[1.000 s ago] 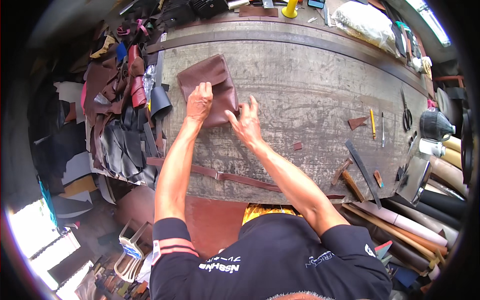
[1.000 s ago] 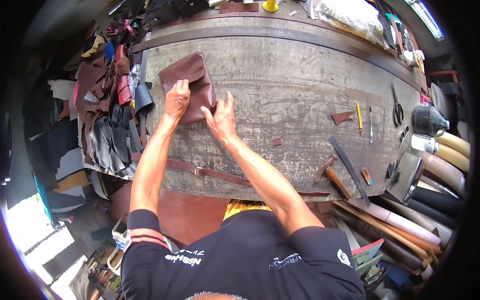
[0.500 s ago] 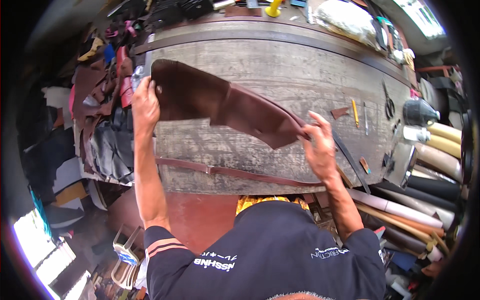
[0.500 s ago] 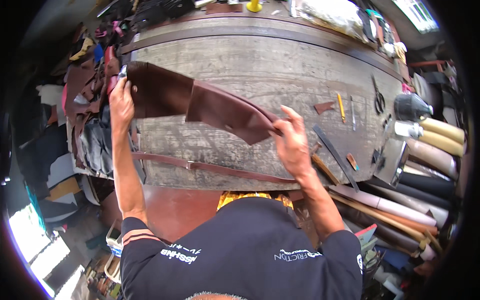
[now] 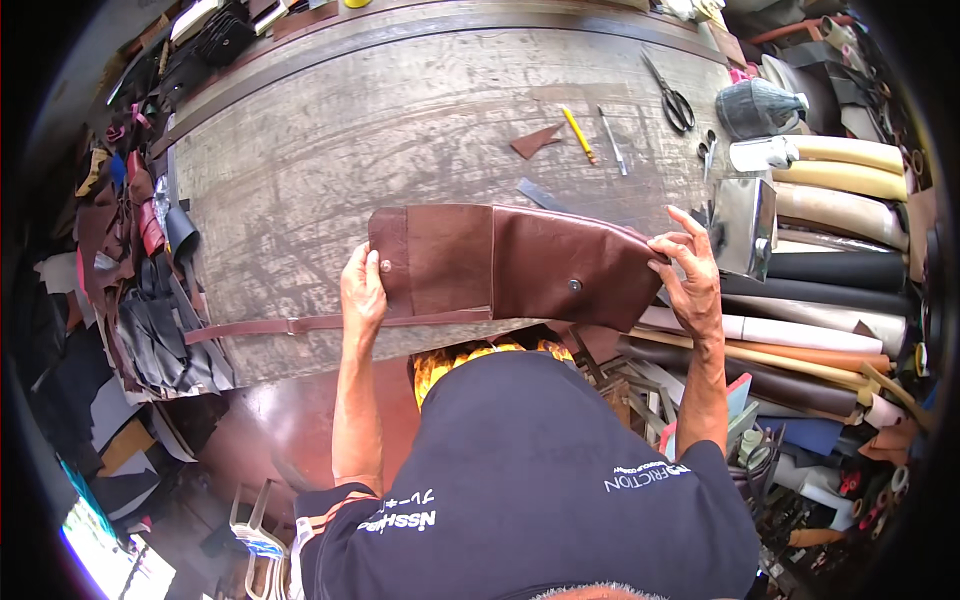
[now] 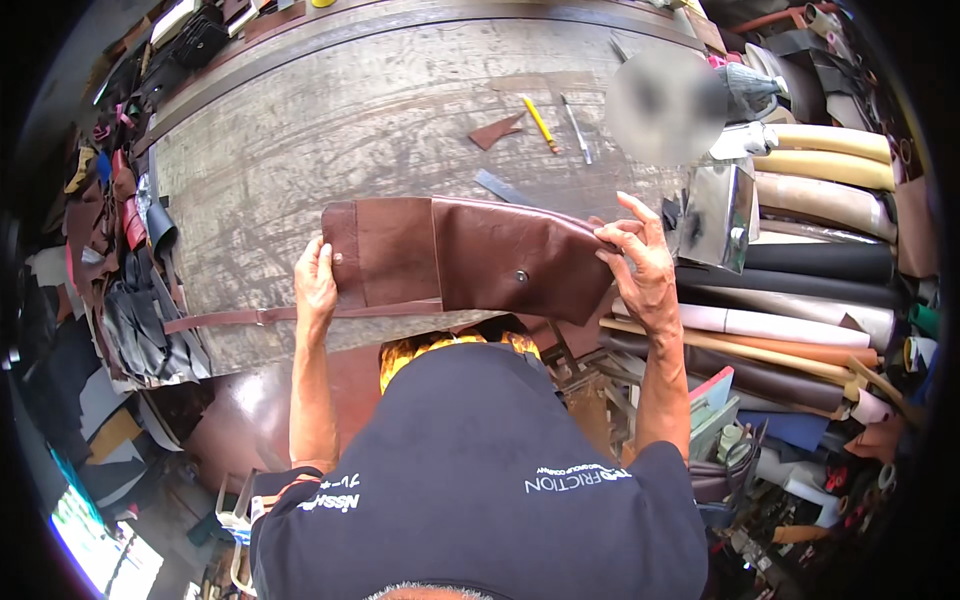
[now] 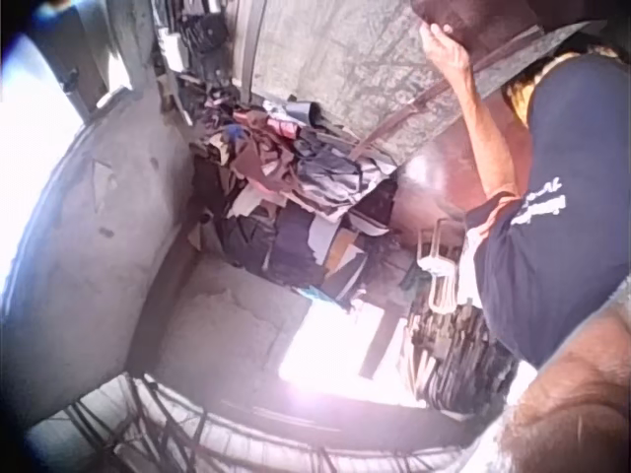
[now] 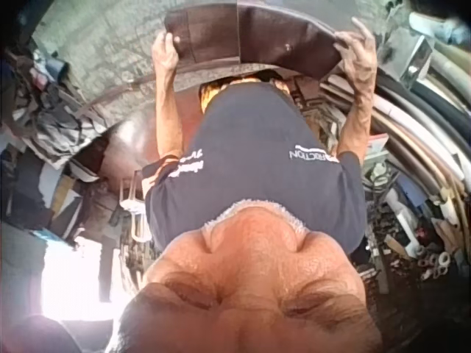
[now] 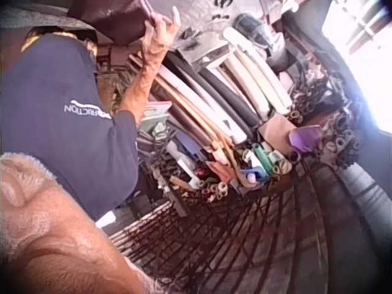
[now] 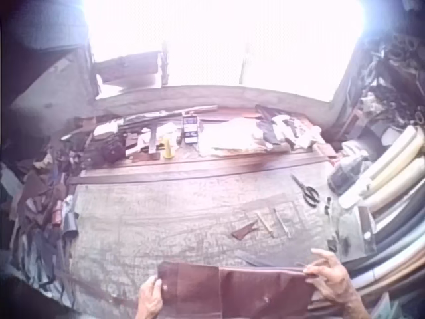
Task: Inspecting and assembling a leather pouch, checking the strap fit and buckle.
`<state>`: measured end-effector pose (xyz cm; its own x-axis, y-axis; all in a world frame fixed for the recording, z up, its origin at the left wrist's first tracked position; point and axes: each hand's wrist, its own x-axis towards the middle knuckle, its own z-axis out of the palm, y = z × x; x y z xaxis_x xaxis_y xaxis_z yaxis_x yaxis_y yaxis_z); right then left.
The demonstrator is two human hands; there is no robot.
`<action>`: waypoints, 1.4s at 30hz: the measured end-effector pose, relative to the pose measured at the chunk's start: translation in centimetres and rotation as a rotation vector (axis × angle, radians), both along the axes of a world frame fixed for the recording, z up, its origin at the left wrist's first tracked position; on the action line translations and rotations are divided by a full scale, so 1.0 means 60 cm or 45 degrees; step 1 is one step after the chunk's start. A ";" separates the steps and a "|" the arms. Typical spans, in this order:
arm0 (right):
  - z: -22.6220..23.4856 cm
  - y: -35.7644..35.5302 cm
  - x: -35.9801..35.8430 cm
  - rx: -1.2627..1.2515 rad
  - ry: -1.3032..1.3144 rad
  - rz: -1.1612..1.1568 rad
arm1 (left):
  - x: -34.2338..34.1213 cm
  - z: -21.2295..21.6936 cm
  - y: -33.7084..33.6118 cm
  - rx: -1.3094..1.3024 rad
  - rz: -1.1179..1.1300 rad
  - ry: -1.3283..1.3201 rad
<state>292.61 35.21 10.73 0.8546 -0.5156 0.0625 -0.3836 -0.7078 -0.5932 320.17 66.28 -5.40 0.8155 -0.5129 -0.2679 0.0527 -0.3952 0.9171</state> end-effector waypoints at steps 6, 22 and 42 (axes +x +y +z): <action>-0.070 -0.087 -0.078 0.116 -0.215 0.261 | -0.111 -0.019 -0.098 0.338 0.316 -0.498; -0.144 -0.112 -0.227 -0.120 -0.343 0.058 | -0.319 0.066 -0.256 -0.526 -0.024 1.142; -0.386 -0.339 -0.562 -0.311 0.656 -0.413 | -0.353 0.110 -0.269 -0.519 -0.165 1.104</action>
<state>258.86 14.88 -12.43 0.6100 -0.7749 -0.1658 -0.7923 -0.5995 -0.1132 298.98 50.14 1.23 0.3488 -0.7719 -0.5315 0.7544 -0.1052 0.6480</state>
